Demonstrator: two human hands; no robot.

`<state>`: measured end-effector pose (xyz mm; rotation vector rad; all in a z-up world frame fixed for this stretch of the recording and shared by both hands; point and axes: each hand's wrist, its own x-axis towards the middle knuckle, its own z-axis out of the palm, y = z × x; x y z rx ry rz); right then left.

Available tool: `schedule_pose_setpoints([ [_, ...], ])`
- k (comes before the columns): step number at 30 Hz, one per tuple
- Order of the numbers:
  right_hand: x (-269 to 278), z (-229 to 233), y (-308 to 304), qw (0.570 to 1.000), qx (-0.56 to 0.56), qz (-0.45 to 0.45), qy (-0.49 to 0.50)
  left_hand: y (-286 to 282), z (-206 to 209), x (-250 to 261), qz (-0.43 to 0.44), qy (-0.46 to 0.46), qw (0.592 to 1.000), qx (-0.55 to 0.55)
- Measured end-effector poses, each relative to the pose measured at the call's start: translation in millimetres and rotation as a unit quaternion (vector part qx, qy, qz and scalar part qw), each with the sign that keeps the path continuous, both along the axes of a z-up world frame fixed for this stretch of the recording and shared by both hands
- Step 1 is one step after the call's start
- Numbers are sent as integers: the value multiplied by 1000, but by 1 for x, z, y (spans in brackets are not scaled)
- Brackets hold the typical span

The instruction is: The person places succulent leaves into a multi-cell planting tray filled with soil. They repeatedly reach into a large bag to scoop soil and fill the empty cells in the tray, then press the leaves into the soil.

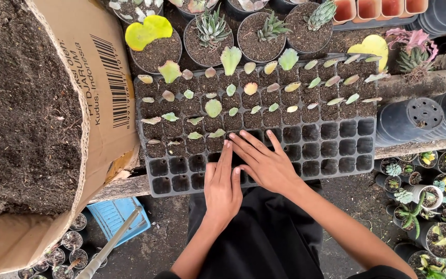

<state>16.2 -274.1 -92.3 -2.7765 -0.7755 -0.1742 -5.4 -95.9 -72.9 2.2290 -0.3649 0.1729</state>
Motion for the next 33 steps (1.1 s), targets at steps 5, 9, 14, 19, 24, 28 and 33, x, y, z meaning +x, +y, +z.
schedule_pose_setpoints([
  [5, 0, 3, -1, 1000, 7, -3, 4, -1, 0, -1, 3, -16, 1000, -4],
  [9, -6, 11, -6, 1000, 3, -19, 6, 1, -4, -5, 3, -34, 999, 10],
  [14, -12, 2, -11, 1000, -4, -22, 17, 2, -10, -10, -1, -56, 996, 75],
  [19, -10, -1, -6, 1000, -5, -26, 16, -3, -11, -9, 39, -75, 987, 133],
  [24, -4, 2, 0, 1000, 6, -6, 1, -4, -10, -11, 60, -81, 989, 107],
  [28, -2, -5, 0, 1000, 19, -3, 3, -2, -7, -10, 55, -79, 990, 99],
  [33, 0, 2, 0, 999, 32, -7, 3, -1, -8, -11, 52, -68, 993, 85],
])
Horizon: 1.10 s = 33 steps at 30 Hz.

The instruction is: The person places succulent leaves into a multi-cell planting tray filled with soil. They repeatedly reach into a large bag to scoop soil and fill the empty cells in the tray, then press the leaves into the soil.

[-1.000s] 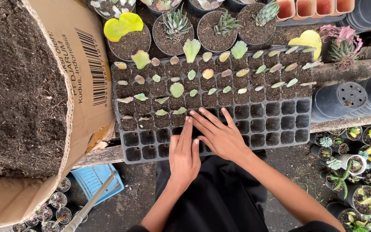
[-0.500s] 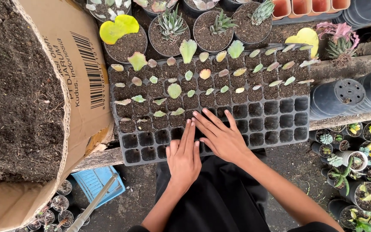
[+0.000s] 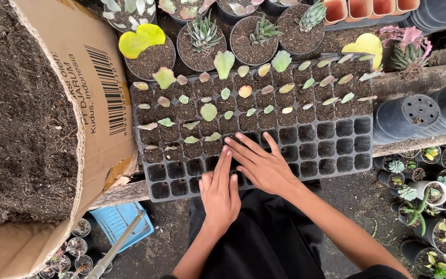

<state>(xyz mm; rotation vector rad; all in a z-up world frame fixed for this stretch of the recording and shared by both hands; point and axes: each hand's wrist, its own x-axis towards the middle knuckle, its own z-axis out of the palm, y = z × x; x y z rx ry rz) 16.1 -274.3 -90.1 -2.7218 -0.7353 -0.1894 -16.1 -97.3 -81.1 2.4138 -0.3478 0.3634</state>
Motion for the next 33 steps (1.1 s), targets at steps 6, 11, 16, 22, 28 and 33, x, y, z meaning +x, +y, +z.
schedule_pose_setpoints([
  [6, 2, -5, -3, 1000, 24, 10, -10, -4, -5, -2, -14, 5, 1000, -23],
  [11, -11, 9, -8, 1000, 5, -6, 4, -6, 5, -2, -60, 70, 993, -74],
  [16, -16, 29, 0, 941, 335, -59, 6, -31, 17, 14, -63, 51, 993, -89],
  [22, -15, 46, -26, 888, 393, -231, -52, -61, 4, 36, -108, 10, 990, -88],
  [28, -35, 95, -98, 885, 423, -191, 34, -137, 33, 61, -235, -22, 965, -118],
  [33, -52, 109, -174, 825, 509, -238, 62, -226, 75, 84, -334, 33, 939, -74],
])
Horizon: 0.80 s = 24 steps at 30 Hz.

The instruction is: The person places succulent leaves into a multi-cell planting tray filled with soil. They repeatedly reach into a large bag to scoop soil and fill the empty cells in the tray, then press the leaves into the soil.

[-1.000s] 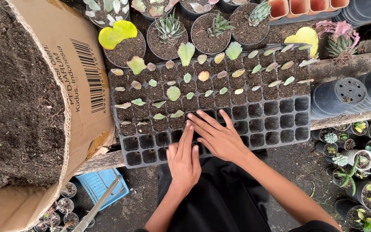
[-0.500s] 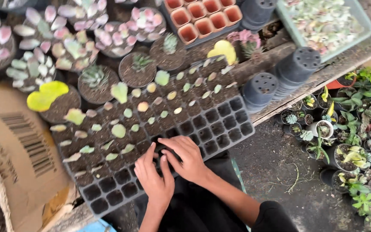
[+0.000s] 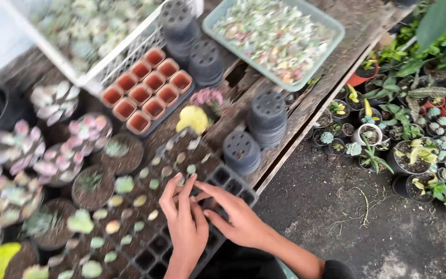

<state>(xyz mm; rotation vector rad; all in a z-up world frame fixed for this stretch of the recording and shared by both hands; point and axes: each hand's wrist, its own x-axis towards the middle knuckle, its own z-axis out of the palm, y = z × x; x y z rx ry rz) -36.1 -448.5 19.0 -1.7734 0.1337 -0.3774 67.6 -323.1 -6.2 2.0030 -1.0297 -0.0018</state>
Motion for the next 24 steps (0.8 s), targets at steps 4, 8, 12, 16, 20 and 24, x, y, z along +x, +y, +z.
schedule_pose_setpoints([
  [4, 0, 26, -84, 995, -64, -73, -23, -83, 22, 29, -92, -7, 995, -21],
  [8, 22, 37, -189, 958, -179, -222, -20, -176, 39, 72, -173, -41, 983, -34],
  [12, 67, 19, -300, 922, -160, -352, 23, -280, 27, 120, -236, 39, 971, -31],
  [16, 111, -46, -403, 892, -229, -373, 110, -382, -14, 157, -268, 124, 955, 5],
  [20, 164, -94, -475, 811, -413, -366, 194, -469, -64, 189, -262, 27, 955, 140],
  [24, 200, -142, -519, 671, -586, -372, 260, -504, -90, 199, -250, -28, 950, 188],
])
